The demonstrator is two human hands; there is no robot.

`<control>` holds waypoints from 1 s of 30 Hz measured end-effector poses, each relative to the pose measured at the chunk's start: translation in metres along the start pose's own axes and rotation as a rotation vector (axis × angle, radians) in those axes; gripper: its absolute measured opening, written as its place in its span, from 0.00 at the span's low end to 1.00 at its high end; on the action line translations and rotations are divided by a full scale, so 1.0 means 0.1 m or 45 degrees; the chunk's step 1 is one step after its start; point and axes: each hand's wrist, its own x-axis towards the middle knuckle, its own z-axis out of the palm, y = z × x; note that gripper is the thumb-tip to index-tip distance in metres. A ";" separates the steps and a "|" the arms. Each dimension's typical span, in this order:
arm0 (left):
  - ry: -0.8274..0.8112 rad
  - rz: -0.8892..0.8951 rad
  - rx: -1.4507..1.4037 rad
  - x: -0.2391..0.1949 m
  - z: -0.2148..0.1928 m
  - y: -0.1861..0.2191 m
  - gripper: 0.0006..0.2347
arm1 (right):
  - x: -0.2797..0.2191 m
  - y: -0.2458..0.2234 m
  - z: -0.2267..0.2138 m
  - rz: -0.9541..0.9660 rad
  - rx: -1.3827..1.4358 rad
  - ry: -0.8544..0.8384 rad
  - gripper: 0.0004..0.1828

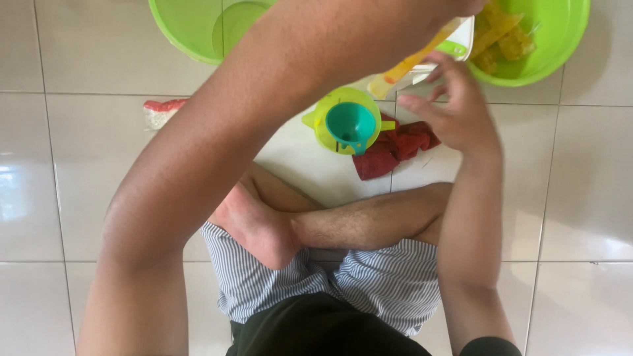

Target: The person fills small plastic bags with a liquid mixture containing corn, using a funnel and a ladle, and then ties the bags closed by hand.

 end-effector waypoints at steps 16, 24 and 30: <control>0.131 0.220 -0.109 0.65 0.07 -0.28 0.04 | 0.45 0.58 0.41 0.089 0.038 0.319 0.11; 0.235 0.217 -0.234 0.75 0.03 -0.33 0.02 | 0.41 0.67 0.39 0.035 0.149 0.453 0.12; 0.252 0.071 -0.339 0.67 0.05 -0.52 0.00 | 0.23 0.74 0.15 0.076 0.162 0.483 0.11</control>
